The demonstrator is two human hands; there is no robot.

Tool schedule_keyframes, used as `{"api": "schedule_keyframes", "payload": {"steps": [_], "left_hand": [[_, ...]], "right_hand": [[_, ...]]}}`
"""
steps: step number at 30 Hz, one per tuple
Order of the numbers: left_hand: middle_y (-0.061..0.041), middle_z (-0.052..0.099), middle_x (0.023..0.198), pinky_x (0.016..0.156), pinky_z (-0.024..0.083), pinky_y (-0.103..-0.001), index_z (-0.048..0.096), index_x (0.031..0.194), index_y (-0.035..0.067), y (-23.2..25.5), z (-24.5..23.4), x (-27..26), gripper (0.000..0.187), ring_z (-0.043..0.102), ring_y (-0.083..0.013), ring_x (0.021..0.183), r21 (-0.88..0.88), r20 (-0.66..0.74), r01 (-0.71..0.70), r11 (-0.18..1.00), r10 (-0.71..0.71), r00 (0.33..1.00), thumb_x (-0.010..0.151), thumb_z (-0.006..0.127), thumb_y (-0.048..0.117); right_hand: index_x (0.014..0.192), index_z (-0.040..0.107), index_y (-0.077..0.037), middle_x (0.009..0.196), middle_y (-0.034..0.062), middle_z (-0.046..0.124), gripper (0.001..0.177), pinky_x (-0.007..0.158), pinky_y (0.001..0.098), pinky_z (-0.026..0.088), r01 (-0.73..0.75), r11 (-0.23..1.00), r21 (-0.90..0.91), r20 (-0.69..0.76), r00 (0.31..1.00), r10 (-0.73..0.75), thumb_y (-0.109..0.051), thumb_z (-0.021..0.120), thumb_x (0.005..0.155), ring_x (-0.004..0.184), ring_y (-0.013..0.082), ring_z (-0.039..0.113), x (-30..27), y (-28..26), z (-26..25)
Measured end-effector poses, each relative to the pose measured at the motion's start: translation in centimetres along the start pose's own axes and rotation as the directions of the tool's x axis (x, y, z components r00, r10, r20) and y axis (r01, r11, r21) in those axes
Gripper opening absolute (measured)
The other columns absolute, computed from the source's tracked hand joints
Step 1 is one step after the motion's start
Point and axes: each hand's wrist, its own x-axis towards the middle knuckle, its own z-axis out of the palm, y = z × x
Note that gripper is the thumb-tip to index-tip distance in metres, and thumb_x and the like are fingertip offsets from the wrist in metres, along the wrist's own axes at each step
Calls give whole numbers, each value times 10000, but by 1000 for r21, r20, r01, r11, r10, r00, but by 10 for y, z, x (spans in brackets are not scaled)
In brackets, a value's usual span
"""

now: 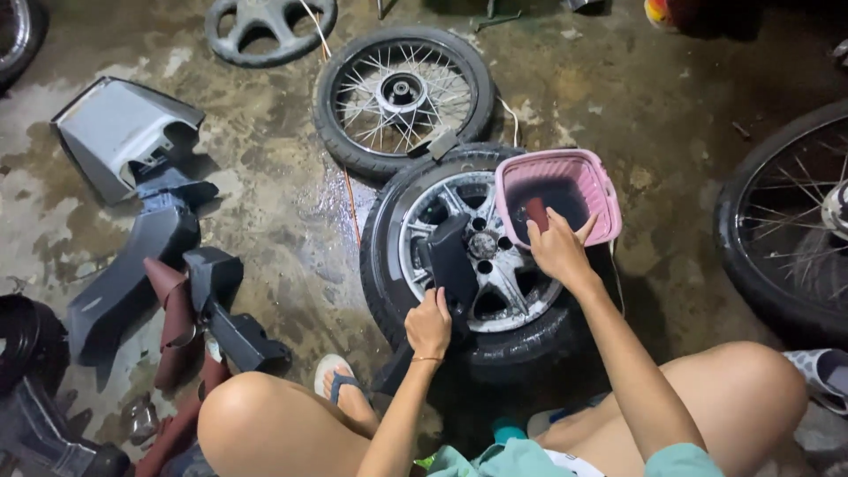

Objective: The person scrubs a motorcycle fender with a sponge, repeatedly dipping it into a pink bucket of dark liquid. The person holds the fender against a tire for stability while cleaning its surface.

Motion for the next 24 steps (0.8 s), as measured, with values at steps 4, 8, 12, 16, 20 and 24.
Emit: {"api": "schedule_keyframes", "payload": {"steps": [4,8,12,16,20,24], "left_hand": [[-149,690,592,506,575,-459,712,934,158,-2,1,-1,329,708,-377,533,-35,19,-5,999,6,1000,1044,521,403],[-155,701,614,509,571,-481,716,937,155,-6,1,1,336,713,-393,558,-77,40,16,997,-12,999,1050,516,399],[-170,699,620,514,562,-490,722,941,121,-3,-11,6,325,706,-416,569,-105,34,-6,994,10,999,1047,536,367],[-137,696,608,516,569,-453,730,927,152,-3,-20,13,329,704,-386,554,-83,19,-61,995,63,998,1040,546,400],[-96,703,610,525,572,-426,737,930,184,-6,-16,15,307,707,-348,548,-89,22,-192,977,194,981,1027,563,416],[-97,706,626,592,566,-418,726,947,194,-24,-4,15,300,710,-344,573,-135,98,-293,946,307,947,1036,543,414]], "right_hand": [[1099,727,-49,1186,109,748,486,1169,663,3,10,999,54,-71,997,-6,-398,390,1131,1329,204,576,-14,-9,1],[1022,717,-75,1083,72,756,451,1176,539,110,-10,989,148,-138,990,31,-397,424,1138,1235,172,615,-20,4,20],[1065,712,-38,1158,108,729,465,1183,522,108,-34,978,205,-208,975,78,-413,447,1133,1195,205,642,-27,10,20],[1082,714,-32,1164,124,727,465,1169,539,99,-46,976,214,-239,966,97,-402,440,1144,1194,233,647,-31,18,19],[1091,710,-19,1157,124,727,453,1170,548,100,-29,981,193,-275,958,83,-393,459,1143,1185,221,656,-36,17,16],[1092,715,-12,1136,136,739,464,1152,559,75,-21,985,171,-260,963,66,-385,444,1148,1245,208,627,-34,26,21]]}}
